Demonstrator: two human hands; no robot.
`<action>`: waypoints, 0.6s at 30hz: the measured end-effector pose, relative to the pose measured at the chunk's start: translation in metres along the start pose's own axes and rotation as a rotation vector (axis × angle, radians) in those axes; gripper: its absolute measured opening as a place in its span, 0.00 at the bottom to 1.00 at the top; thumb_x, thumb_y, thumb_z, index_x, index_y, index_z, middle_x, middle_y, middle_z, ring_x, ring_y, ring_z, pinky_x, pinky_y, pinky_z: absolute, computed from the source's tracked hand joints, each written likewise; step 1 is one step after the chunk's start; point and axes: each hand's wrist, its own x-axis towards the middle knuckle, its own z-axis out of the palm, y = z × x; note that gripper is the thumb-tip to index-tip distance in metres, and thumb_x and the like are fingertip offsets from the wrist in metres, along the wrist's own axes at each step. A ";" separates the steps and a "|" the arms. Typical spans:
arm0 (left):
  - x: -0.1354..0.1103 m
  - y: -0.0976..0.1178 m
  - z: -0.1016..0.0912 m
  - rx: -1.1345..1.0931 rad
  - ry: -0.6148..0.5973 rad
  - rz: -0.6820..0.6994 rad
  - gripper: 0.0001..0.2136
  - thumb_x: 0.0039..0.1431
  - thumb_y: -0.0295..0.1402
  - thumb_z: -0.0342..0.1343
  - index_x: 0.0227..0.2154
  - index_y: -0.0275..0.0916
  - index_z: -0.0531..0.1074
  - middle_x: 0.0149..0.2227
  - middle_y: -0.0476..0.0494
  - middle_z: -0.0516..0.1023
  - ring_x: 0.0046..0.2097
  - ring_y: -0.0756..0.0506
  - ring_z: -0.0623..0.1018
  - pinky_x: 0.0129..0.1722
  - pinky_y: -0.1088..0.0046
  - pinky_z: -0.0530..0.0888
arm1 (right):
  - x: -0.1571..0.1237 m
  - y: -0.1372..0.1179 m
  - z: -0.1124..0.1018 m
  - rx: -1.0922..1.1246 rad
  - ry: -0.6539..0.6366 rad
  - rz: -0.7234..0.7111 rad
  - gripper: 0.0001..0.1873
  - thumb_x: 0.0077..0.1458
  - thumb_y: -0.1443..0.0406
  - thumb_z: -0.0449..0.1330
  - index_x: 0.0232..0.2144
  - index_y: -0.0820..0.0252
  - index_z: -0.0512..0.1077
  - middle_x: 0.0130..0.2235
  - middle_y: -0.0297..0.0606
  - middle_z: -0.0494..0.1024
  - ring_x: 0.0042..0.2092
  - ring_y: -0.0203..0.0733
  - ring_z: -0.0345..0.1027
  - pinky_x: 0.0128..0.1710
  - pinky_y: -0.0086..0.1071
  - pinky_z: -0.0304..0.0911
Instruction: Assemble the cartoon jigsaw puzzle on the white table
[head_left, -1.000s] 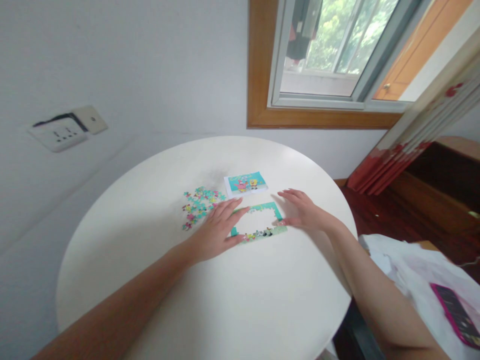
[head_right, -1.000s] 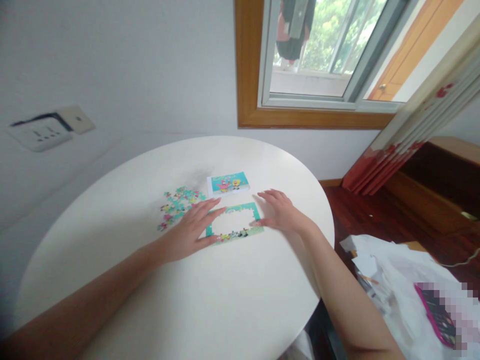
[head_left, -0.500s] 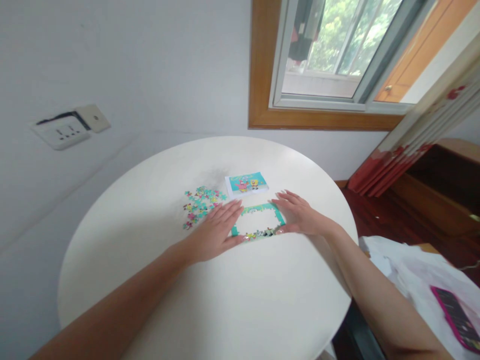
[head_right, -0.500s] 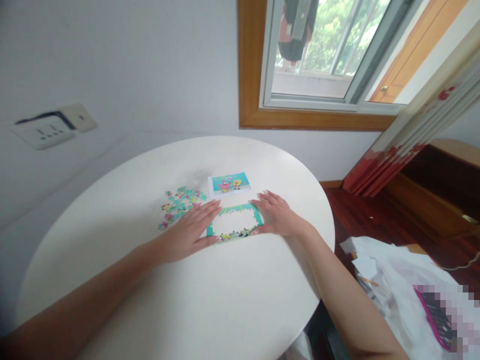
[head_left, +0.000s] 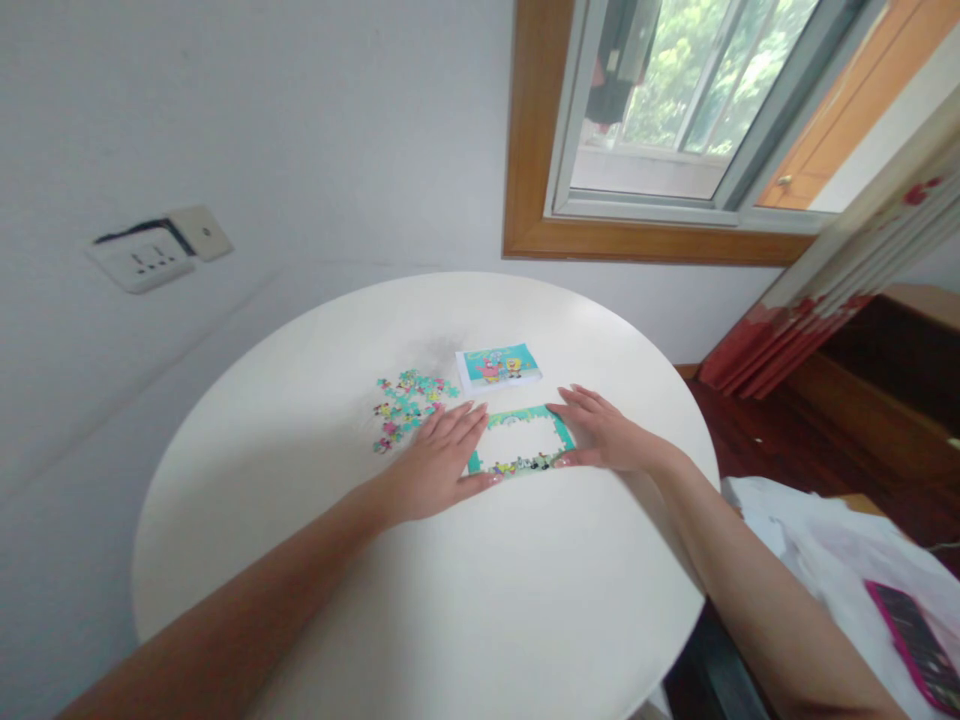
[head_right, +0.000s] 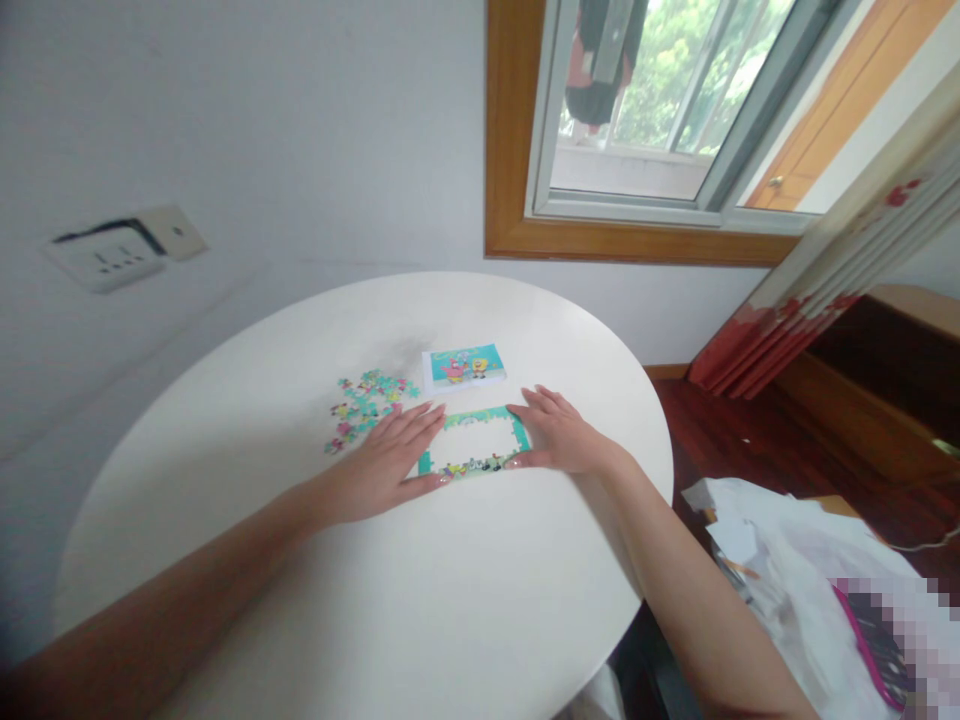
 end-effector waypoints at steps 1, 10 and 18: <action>0.000 0.000 0.000 -0.003 0.000 0.000 0.38 0.64 0.58 0.39 0.66 0.33 0.52 0.69 0.32 0.51 0.69 0.35 0.51 0.67 0.53 0.45 | 0.000 0.001 0.001 0.000 0.003 -0.004 0.48 0.48 0.40 0.61 0.65 0.56 0.59 0.69 0.50 0.51 0.70 0.59 0.37 0.67 0.53 0.41; -0.001 -0.003 0.000 -0.009 0.003 0.018 0.37 0.64 0.58 0.38 0.66 0.34 0.52 0.68 0.32 0.53 0.69 0.35 0.51 0.67 0.51 0.42 | 0.001 0.000 0.001 0.045 0.010 -0.011 0.45 0.50 0.40 0.60 0.64 0.52 0.59 0.68 0.49 0.53 0.70 0.57 0.40 0.66 0.57 0.39; -0.001 -0.014 -0.004 -0.043 -0.014 0.001 0.44 0.59 0.62 0.41 0.68 0.33 0.44 0.69 0.30 0.50 0.69 0.33 0.51 0.66 0.53 0.46 | -0.003 0.007 -0.004 0.144 0.103 -0.043 0.35 0.55 0.48 0.61 0.61 0.53 0.64 0.68 0.47 0.55 0.70 0.54 0.42 0.66 0.53 0.46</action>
